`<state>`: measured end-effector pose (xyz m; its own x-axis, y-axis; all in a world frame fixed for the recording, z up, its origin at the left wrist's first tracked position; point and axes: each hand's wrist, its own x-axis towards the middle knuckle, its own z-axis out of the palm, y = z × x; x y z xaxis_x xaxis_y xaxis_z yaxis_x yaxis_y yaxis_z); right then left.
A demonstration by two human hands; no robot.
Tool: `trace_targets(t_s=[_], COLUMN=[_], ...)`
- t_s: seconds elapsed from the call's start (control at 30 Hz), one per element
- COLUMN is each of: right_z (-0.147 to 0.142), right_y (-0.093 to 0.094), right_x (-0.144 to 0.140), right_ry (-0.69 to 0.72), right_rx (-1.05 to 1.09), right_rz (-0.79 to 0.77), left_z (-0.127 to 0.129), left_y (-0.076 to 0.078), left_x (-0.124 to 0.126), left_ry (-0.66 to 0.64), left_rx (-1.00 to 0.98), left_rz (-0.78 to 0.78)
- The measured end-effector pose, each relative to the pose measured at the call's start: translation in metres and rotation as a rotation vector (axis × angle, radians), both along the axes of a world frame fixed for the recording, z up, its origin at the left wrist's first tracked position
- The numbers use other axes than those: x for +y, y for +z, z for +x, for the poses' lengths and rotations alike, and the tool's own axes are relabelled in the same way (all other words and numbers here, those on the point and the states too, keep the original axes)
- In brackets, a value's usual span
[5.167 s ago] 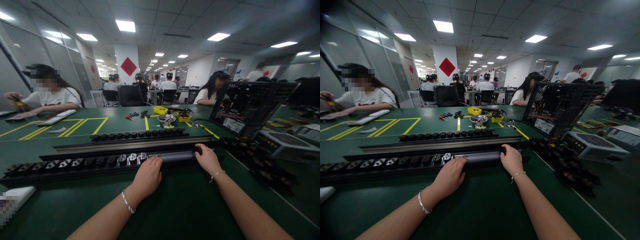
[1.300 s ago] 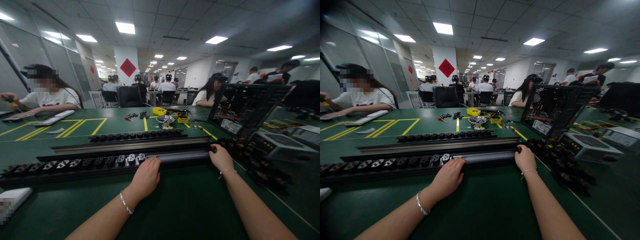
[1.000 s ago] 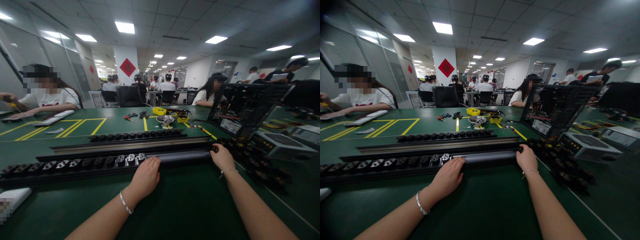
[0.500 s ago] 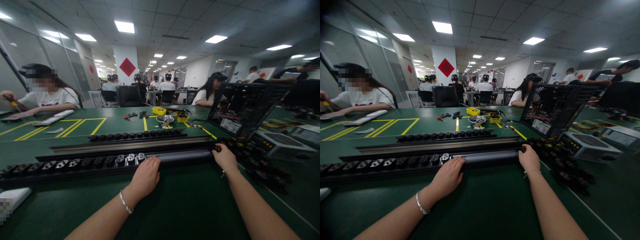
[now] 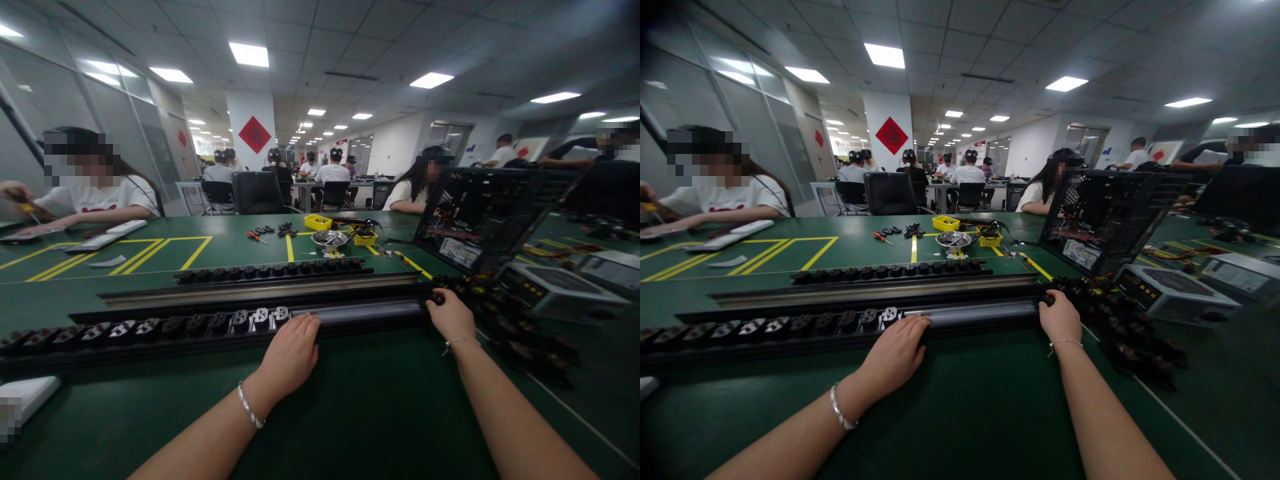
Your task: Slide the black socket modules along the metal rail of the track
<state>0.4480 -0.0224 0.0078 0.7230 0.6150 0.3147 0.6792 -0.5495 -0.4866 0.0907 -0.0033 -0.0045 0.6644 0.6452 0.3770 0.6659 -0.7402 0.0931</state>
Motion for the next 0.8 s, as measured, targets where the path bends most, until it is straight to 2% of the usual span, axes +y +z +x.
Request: trace_targets(t_s=[0.6,0.7,0.8], right_z=[0.017,0.024,0.042], right_y=[-0.007,-0.011,-0.017], right_x=[-0.001,-0.002,-0.007], right_ry=[-0.069,-0.082,-0.153], right_rx=[0.009,0.009,0.006], right_rz=[0.078,0.107,0.123], left_z=[0.0,0.0,0.0], left_y=[-0.001,0.001,0.001], left_x=[0.0,0.0,0.0], left_ry=[0.002,0.003,0.002], left_rx=[0.006,0.007,0.008], left_rz=[0.005,0.002,0.001])
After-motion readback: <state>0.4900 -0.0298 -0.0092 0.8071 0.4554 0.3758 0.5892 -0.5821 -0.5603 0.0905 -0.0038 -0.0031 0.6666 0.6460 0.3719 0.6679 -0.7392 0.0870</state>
